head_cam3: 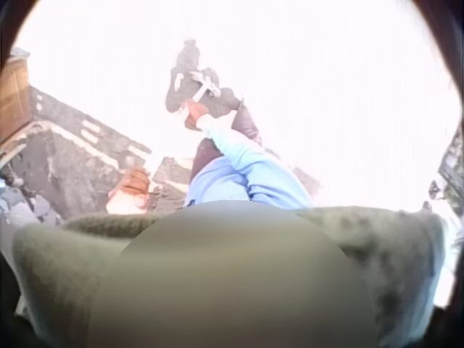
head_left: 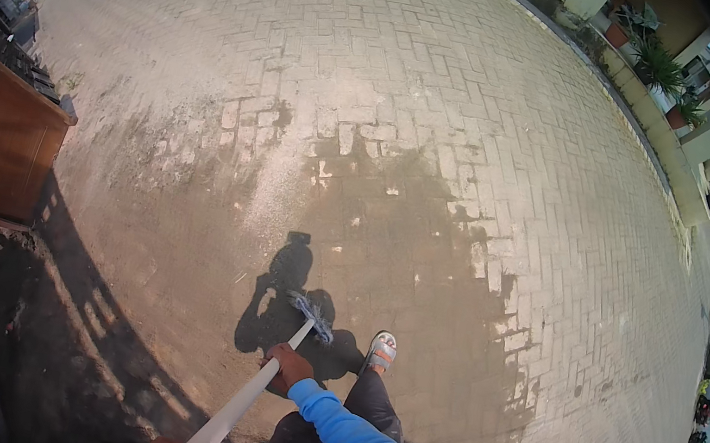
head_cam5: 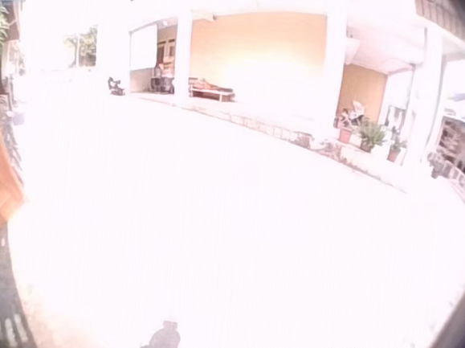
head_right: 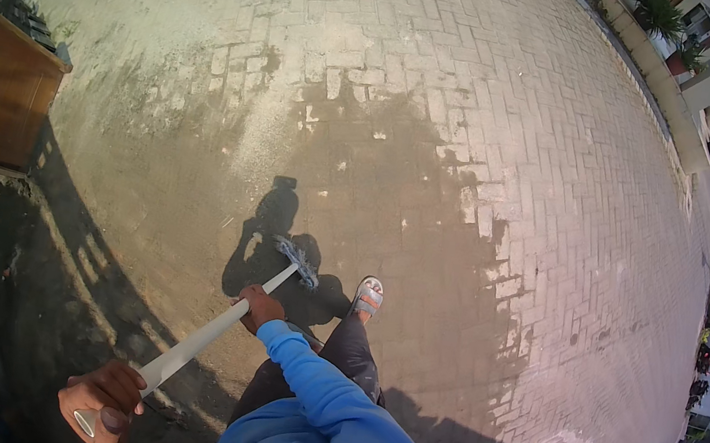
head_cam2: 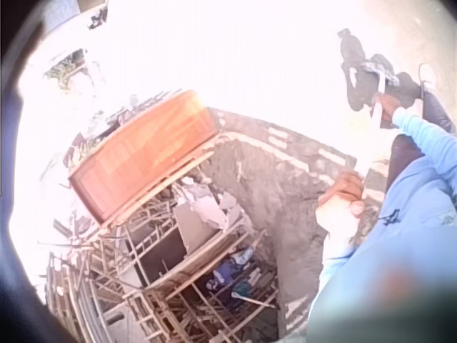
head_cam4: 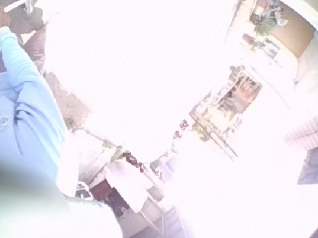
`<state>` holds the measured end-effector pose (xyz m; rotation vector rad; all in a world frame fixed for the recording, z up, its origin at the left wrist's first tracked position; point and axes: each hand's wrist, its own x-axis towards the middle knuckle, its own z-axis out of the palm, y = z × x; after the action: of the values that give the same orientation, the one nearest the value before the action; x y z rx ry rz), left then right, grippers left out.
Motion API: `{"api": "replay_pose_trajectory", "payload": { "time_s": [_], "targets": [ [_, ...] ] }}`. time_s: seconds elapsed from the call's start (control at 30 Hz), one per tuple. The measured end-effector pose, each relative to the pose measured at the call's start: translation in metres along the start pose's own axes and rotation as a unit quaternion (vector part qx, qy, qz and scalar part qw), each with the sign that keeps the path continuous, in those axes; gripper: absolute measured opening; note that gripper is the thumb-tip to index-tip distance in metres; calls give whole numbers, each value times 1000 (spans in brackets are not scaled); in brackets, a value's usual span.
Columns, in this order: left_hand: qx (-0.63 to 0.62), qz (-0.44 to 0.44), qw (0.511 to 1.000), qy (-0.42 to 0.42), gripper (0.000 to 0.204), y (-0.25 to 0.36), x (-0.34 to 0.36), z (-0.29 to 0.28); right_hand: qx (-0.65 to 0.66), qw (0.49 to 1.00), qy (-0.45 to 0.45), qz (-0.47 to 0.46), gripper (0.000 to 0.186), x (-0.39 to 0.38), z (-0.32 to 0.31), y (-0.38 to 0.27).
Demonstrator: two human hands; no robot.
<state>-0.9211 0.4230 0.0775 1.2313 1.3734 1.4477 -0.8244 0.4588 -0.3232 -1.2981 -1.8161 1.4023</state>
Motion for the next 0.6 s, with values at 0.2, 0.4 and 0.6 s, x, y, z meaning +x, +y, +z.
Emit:
{"api": "replay_pose_trajectory", "payload": {
  "time_s": [0.2, 0.4, 0.6],
  "targets": [
    [-21, -15, 1000, 13, 29, -5, -69, -21, -99, 995, -14, 13, 25, -19, -32, -6],
    [73, -58, 994, 62, 35, -74, -99, -10, -37, 994, 20, 100, 13, -17, 34, 104],
    [167, -107, 973, 116, 35, -21, -112, 1, 128, 947, -184, 228, 6, -111, 137, 43]
  ]
}}
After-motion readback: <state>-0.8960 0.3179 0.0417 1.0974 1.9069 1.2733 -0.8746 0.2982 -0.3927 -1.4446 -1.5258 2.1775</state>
